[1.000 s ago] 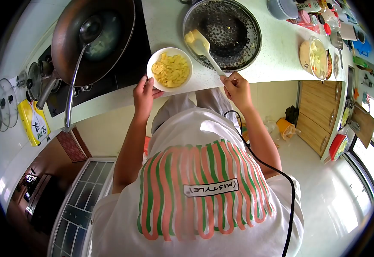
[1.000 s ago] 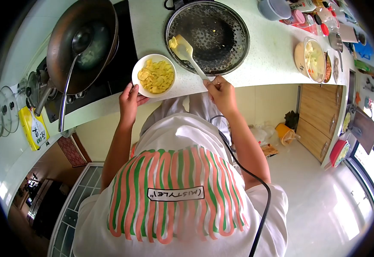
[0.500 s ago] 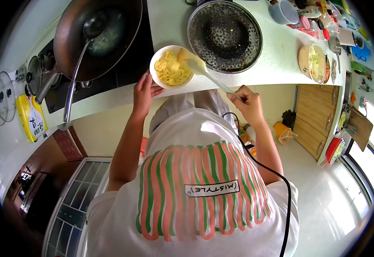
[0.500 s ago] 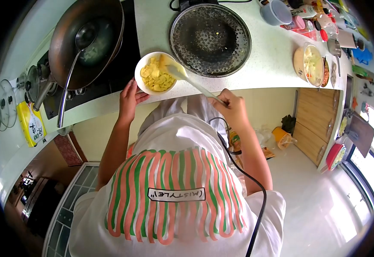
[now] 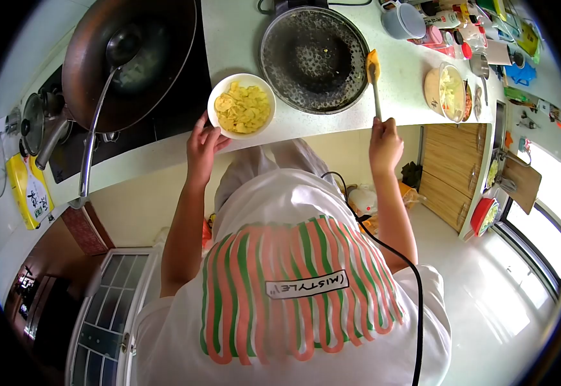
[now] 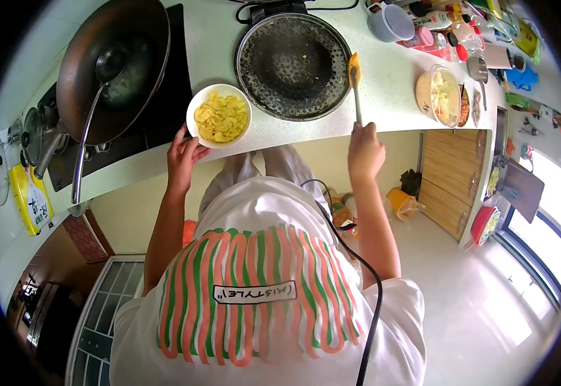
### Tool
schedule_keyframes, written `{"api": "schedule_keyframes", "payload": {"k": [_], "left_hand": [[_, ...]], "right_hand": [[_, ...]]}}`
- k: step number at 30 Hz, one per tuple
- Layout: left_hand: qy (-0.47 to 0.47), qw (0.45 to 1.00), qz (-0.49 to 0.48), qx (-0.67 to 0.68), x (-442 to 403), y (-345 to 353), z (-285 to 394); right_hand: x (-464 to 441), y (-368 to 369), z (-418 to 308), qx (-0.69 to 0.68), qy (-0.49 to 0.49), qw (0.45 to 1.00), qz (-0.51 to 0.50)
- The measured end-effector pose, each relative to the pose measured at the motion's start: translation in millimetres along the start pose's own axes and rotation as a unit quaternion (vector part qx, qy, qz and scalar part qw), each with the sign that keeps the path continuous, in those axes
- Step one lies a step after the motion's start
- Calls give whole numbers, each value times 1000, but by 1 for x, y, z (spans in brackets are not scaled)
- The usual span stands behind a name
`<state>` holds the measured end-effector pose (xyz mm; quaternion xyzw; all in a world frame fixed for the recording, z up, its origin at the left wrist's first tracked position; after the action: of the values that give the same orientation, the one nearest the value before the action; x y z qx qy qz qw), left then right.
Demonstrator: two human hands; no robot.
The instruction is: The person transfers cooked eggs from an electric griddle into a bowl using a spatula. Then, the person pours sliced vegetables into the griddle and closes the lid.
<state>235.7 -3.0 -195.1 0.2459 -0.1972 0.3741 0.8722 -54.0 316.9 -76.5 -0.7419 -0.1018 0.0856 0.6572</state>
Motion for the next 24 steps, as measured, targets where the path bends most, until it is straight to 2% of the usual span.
{"api": "schedule_keyframes", "payload": {"k": [2,3,5,8,11,14,17,21,22,24], "left_hand": [[14,1000,5,7,0,1,0],[18,1000,7,10,1,2,0],[21,1000,10,11,2,2,-3],[24,1000,12,4,2,-1,-4],[28,1000,11,-2,2,-1,-3],[23,1000,15,-3,1,0,-1],[20,1000,15,-8,2,0,-2],[25,999,15,-25,2,-1,-2],[26,999,16,-29,2,-1,-2],[28,999,26,-39,1,-3,-5]], "right_hand": [[11,11,-7,28,16,999,-25],[18,21,-4,-31,54,996,-59],[33,29,-8,-93,5,996,-9],[49,53,5,-204,85,973,-66],[58,54,-2,-294,106,947,-69],[61,58,-5,-302,144,933,-130],[63,66,-7,-285,109,941,-143],[48,52,0,-279,29,957,-66],[40,49,8,-251,29,967,-42],[18,43,18,-277,65,958,-45]]}}
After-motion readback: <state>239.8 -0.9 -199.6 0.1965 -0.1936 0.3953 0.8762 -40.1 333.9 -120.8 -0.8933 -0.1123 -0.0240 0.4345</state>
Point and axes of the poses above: each hand's wrist, its own x-axis away from the middle knuckle, its own y-axis out of the palm, z = x × y, the point moved 8 cm from there along -x, towards the middle knuckle, and after that the axes turned 2 degrees about x, right-handed, at the moved point
